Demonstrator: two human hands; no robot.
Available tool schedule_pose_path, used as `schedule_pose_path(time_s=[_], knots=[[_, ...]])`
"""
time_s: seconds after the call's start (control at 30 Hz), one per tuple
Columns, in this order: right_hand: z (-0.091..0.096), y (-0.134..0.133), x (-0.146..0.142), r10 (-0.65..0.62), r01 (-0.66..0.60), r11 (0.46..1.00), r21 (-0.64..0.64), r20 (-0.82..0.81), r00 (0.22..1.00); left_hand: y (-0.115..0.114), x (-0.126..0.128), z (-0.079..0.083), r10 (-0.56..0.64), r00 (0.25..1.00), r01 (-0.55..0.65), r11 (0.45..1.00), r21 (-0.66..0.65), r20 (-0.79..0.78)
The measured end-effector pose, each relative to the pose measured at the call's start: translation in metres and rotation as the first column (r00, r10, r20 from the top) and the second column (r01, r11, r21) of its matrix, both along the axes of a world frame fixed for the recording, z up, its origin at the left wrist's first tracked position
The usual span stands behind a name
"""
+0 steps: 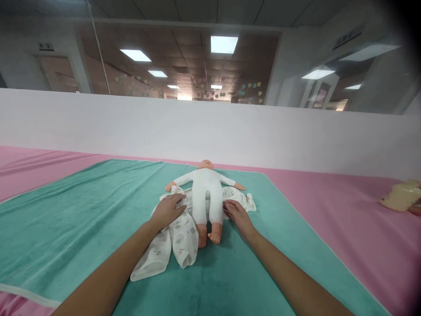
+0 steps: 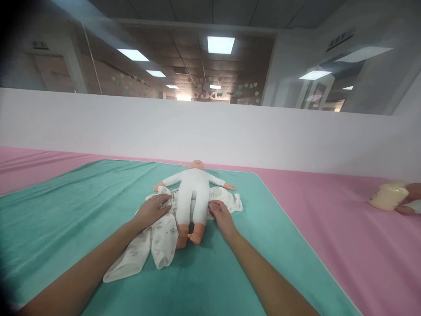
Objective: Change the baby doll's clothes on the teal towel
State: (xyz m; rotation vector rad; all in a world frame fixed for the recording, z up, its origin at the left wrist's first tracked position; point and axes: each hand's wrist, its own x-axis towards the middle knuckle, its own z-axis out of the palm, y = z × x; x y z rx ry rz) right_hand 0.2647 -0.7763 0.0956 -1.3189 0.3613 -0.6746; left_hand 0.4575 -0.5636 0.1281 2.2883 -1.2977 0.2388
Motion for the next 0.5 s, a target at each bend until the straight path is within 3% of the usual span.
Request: schedule_pose_path(time_s=[0.13, 0.23, 0.33, 0.4, 0.5], knots=[[0.019, -0.014, 0.039, -0.081, 0.068, 0.968, 0.241, 0.043, 0.996, 0.000, -0.014, 0.014, 0.052, 0.999, -0.051, 0.973, -0.225, -0.004], [0.033, -0.027, 0.079, -0.100, 0.110, 0.951, 0.288, -0.051, 0.994, -0.011, -0.025, 0.007, -0.100, 0.959, -0.008, 0.926, -0.377, -0.265], [0.043, -0.041, 0.116, -0.105, 0.133, 0.952, 0.275, -0.113, 0.988, -0.026, -0.030, -0.008, -0.347, 0.688, 0.001, 0.879, -0.477, -0.637], [0.046, -0.048, 0.132, -0.109, 0.141, 0.956, 0.258, -0.136, 0.985, -0.031, -0.030, -0.012, -0.436, 0.525, -0.031, 0.848, -0.529, -0.731], [0.043, -0.053, 0.140, -0.127, 0.153, 0.966, 0.210, -0.132, 0.983, -0.029, -0.029, -0.006, -0.518, 0.298, -0.095, 0.819, -0.565, -0.801]])
